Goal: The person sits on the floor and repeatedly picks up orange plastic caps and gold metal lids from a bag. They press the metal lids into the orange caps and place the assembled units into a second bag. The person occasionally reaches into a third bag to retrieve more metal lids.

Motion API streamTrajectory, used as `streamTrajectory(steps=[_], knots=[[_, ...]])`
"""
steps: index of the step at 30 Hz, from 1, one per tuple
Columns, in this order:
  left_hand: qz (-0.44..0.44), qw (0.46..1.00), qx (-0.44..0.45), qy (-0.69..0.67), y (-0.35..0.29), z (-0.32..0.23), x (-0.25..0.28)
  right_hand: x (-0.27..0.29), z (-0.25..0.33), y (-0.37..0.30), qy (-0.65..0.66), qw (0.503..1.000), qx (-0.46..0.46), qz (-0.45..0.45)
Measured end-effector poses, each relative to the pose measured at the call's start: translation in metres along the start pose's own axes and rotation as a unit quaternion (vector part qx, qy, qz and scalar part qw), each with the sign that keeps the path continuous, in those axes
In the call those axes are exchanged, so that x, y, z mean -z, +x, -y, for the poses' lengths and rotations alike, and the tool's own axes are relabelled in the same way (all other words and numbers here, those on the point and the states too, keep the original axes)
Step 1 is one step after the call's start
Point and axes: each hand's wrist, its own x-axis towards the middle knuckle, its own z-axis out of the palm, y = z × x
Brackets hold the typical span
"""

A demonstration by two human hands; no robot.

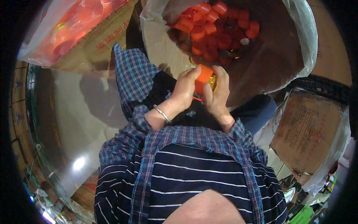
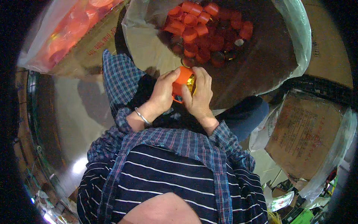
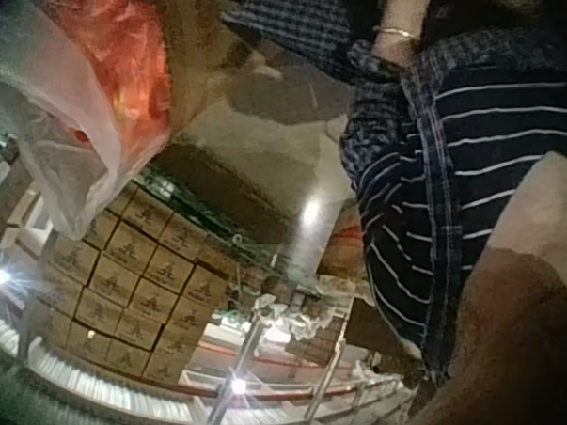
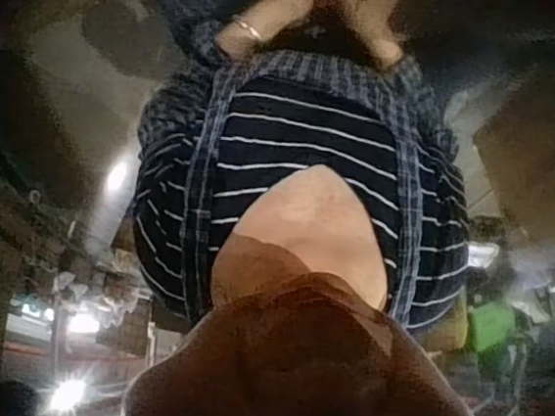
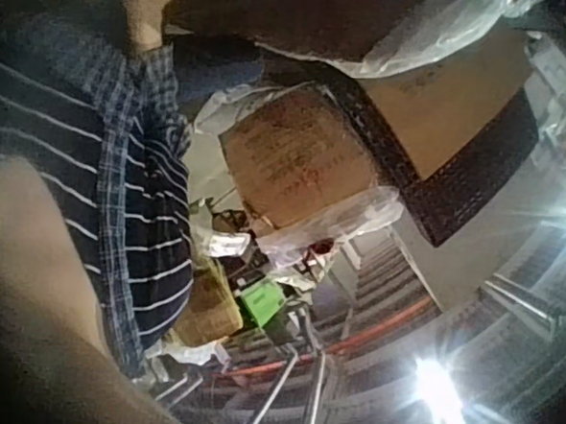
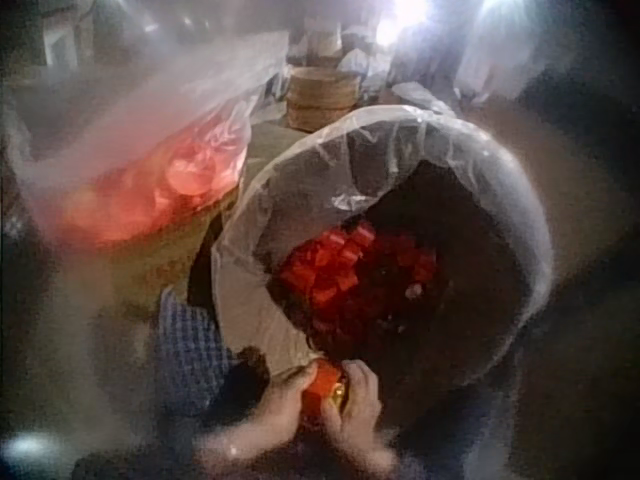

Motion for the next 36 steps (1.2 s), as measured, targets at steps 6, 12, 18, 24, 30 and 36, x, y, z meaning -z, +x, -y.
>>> streamTrajectory(steps=[6,12,18,24,30,36], knots=[[0.119,0.941,-0.148,0.279,-0.008,-0.010,0.005,-0.002,-0.012,0.010,0.295,0.930,-0.218,-0.005],[0.005,0.980,-0.128,0.155,-0.012,0.005,-0.007,-0.009,-0.005,0.005,0.128,0.982,-0.138,0.009],[-0.046,0.978,-0.109,0.171,0.000,0.005,-0.005,-0.004,-0.006,0.012,0.173,0.977,-0.123,0.019],[-0.036,0.987,-0.096,0.123,-0.002,0.009,-0.009,-0.023,-0.008,0.004,0.200,0.962,-0.182,-0.038],[-0.039,0.997,0.011,-0.072,0.012,0.000,-0.004,-0.015,-0.016,0.013,0.111,0.994,-0.022,0.012],[-0.052,0.985,-0.124,0.106,-0.003,0.010,-0.007,-0.030,-0.001,0.010,0.194,0.960,-0.197,-0.049]])
